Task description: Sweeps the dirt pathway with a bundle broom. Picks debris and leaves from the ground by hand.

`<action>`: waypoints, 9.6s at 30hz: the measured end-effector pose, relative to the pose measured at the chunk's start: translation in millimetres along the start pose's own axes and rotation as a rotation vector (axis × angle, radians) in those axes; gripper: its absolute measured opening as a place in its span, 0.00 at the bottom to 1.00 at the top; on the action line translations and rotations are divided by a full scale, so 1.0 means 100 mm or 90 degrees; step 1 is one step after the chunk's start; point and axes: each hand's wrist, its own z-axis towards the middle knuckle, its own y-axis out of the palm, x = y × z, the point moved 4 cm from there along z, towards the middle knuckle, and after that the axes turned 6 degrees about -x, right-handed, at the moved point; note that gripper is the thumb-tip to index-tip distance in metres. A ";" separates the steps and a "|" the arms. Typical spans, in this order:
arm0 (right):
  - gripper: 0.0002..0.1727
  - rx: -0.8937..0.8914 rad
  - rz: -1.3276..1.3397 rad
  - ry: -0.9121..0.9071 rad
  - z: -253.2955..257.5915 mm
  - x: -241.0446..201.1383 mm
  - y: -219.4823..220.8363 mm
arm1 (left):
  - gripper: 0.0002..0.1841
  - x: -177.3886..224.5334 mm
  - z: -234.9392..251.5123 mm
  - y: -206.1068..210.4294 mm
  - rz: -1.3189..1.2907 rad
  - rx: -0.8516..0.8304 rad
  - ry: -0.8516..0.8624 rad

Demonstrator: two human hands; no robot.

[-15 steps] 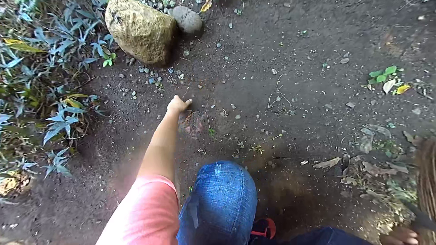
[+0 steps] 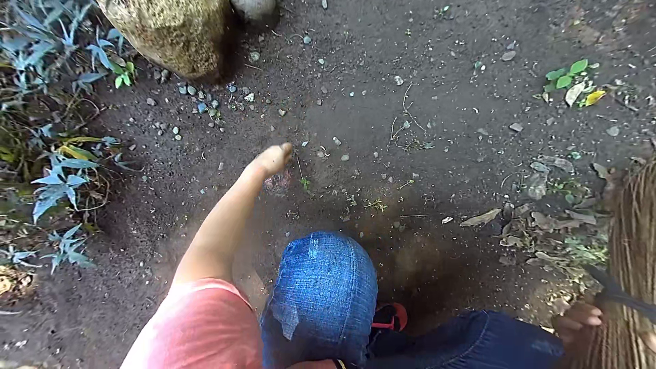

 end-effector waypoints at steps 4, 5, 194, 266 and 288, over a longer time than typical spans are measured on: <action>0.24 -0.016 0.016 0.021 0.04 0.01 0.01 | 0.26 0.26 0.02 0.38 0.182 -0.153 0.042; 0.25 -0.009 0.020 0.026 0.03 0.01 0.06 | 0.25 0.27 0.06 0.44 0.217 -0.167 0.038; 0.09 0.214 0.101 -0.062 -0.09 0.22 0.14 | 0.23 3.29 1.91 0.45 0.181 0.041 0.081; 0.22 0.059 -0.076 0.316 0.03 -1.40 4.51 | 0.35 3.30 -3.63 -1.29 -0.370 -0.027 -0.404; 0.28 -0.073 0.144 0.085 2.02 -2.39 3.83 | 0.33 3.53 -3.59 -1.54 -0.410 -0.098 -0.385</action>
